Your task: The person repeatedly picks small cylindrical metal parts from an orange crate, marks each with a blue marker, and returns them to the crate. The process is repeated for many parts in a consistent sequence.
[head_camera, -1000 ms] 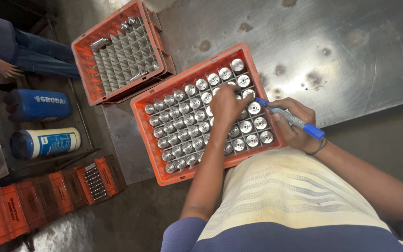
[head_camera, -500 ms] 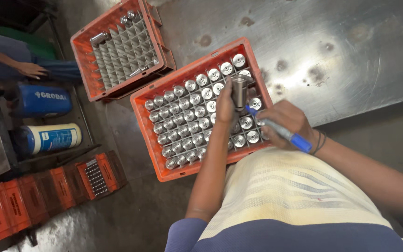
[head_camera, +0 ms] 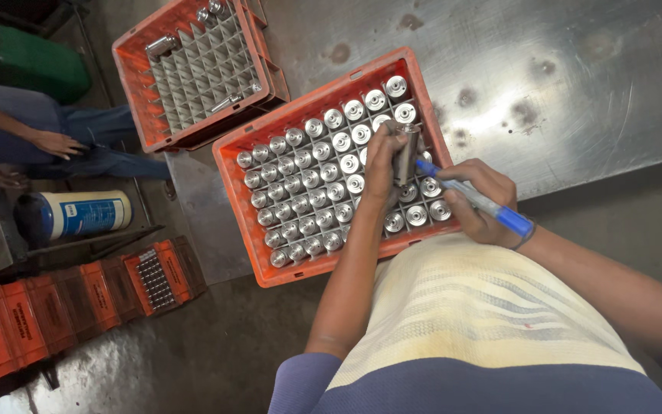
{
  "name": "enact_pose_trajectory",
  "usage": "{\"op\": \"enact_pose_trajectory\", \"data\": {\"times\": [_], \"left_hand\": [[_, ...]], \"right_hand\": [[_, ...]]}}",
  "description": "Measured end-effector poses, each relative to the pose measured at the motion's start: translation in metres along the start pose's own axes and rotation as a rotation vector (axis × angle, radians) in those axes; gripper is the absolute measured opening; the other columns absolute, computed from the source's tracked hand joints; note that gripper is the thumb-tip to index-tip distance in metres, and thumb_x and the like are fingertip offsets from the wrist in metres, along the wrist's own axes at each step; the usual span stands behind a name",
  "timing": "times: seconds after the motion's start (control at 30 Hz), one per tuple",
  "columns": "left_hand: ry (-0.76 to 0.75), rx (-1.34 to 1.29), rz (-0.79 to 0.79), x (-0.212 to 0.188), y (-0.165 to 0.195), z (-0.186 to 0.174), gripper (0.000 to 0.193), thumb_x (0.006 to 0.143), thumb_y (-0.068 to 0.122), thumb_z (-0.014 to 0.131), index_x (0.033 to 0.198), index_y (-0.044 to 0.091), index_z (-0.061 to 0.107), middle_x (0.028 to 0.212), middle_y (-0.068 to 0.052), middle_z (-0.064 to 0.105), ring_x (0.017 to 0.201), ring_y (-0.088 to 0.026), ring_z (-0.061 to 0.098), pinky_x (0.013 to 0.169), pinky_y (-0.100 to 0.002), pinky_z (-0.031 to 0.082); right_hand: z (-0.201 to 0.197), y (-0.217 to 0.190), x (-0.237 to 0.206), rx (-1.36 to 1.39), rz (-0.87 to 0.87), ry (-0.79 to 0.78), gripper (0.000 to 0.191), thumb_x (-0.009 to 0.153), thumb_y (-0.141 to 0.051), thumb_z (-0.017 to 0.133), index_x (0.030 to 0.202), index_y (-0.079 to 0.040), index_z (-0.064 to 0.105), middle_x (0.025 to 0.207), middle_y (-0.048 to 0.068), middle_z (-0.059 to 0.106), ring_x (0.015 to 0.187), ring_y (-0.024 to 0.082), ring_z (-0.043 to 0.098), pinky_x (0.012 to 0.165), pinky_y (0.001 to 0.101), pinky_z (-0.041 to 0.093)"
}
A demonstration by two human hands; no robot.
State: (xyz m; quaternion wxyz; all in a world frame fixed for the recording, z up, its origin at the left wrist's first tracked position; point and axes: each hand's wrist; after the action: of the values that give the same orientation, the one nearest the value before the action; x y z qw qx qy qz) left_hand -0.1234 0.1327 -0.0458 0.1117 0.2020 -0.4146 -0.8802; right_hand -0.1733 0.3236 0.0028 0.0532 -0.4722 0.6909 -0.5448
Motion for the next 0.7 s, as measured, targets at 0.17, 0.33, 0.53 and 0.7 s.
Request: {"op": "enact_pose_trajectory", "data": {"times": [0.17,0.33,0.53,0.7], "left_hand": [[0.144,0.901,0.146,-0.012,0.02,0.014,0.028,0.095,0.026,0.065,0.112,0.004,0.06,0.09,-0.014,0.069,0.077,-0.027,0.07,0.068,-0.039,0.056],[0.145,1.387,0.333,-0.024,0.033,0.023,0.045,0.075,0.021,0.08,0.114,0.001,0.069,0.098,-0.019,0.067,0.086,-0.033,0.071,0.074,-0.043,0.057],[0.208,0.951,0.32,-0.031,0.013,0.011,0.04,0.084,0.012,0.073,0.123,0.003,0.067,0.112,-0.015,0.069,0.096,-0.024,0.076,0.075,-0.033,0.063],[0.273,0.887,0.265,-0.04,0.008,-0.006,0.037,0.086,0.013,0.074,0.122,0.004,0.068,0.109,-0.015,0.072,0.092,-0.024,0.074,0.076,-0.035,0.06]], "right_hand": [[-0.007,-0.009,0.0,-0.019,0.05,0.046,0.02,0.1,-0.018,0.061,0.105,0.001,0.068,0.091,0.014,0.071,0.074,0.019,0.069,0.066,0.031,0.054],[-0.015,-0.013,0.0,-0.002,0.135,0.095,0.025,0.106,-0.02,0.059,0.114,0.003,0.066,0.097,0.014,0.072,0.086,0.021,0.073,0.074,0.0306,0.056],[-0.008,-0.01,-0.005,-0.035,0.19,0.096,0.023,0.104,-0.017,0.06,0.115,0.002,0.067,0.093,0.014,0.07,0.08,0.019,0.069,0.072,0.0304,0.053],[-0.004,-0.013,-0.004,-0.104,0.217,0.04,0.021,0.102,-0.01,0.059,0.119,0.001,0.065,0.099,0.015,0.07,0.086,0.022,0.069,0.077,0.0323,0.053]]}}
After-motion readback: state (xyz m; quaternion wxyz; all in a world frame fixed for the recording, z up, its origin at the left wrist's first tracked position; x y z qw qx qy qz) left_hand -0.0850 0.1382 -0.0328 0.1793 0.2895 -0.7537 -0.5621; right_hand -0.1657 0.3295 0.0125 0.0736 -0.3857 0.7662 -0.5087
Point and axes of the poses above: each hand's wrist, its own x-axis towards the middle knuckle, its own z-axis out of the palm, y = z × x
